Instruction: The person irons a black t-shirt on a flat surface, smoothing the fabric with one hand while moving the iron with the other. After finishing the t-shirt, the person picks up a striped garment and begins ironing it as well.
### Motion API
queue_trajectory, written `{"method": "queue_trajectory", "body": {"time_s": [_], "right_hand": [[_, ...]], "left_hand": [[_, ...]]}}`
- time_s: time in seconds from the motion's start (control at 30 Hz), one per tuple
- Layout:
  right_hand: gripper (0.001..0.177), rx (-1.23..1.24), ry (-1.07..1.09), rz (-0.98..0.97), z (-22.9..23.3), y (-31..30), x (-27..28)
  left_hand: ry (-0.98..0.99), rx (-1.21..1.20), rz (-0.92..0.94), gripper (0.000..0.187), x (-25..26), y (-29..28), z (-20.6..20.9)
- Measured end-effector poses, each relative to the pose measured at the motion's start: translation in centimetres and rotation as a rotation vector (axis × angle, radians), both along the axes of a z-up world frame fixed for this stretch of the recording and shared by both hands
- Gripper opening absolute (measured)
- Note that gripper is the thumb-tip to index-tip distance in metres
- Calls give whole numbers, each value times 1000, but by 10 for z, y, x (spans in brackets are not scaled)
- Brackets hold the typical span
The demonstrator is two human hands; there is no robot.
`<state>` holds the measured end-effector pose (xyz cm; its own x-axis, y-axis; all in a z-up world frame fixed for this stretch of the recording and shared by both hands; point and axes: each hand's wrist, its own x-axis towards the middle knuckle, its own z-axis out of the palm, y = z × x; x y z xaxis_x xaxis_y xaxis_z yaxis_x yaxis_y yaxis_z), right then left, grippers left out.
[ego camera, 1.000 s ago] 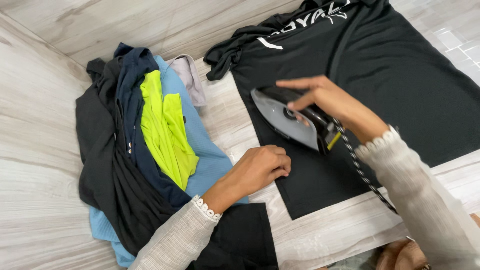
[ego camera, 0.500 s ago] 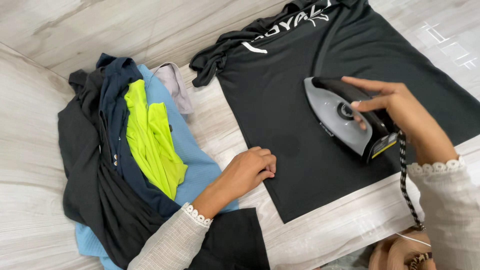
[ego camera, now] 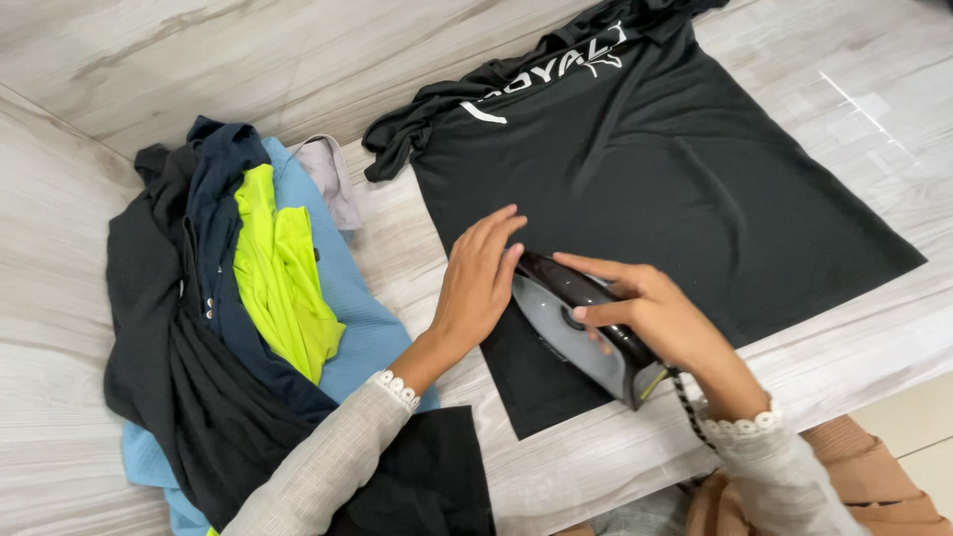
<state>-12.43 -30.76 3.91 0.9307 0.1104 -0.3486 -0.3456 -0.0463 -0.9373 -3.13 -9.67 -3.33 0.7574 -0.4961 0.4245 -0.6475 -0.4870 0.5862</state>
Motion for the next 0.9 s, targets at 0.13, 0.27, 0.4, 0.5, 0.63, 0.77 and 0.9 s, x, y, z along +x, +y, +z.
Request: {"method": "queue_trajectory", "body": {"time_s": [0.13,0.27,0.4,0.5,0.63,0.77,0.9], "right_hand": [[68,-98,-47,-101,-8,-3,-1],[67,-201,-67,-296,-15,-56,-8],[68,-201,-84,-494,-17,-128,-28],[69,-163,-40,-580,-23,-161,-39],[69,-151,-58,-671,-27,-163,-51],[71,-139,-8,-474,-10,-125,-60],[71,-94,114,-190,1,-71,-60]], "left_hand": [[296,-154,290,44,39,-61,-33],[271,-22,425,52,41,-99,-66],[-30,220,371,57,6,-106,-81],[-66,249,337,60,0,-112,-74],[-54,254,342,59,-2,-114,-68],[-54,271,360,58,-6,-101,-65],[-56,287,355,55,-12,-82,-62]]}}
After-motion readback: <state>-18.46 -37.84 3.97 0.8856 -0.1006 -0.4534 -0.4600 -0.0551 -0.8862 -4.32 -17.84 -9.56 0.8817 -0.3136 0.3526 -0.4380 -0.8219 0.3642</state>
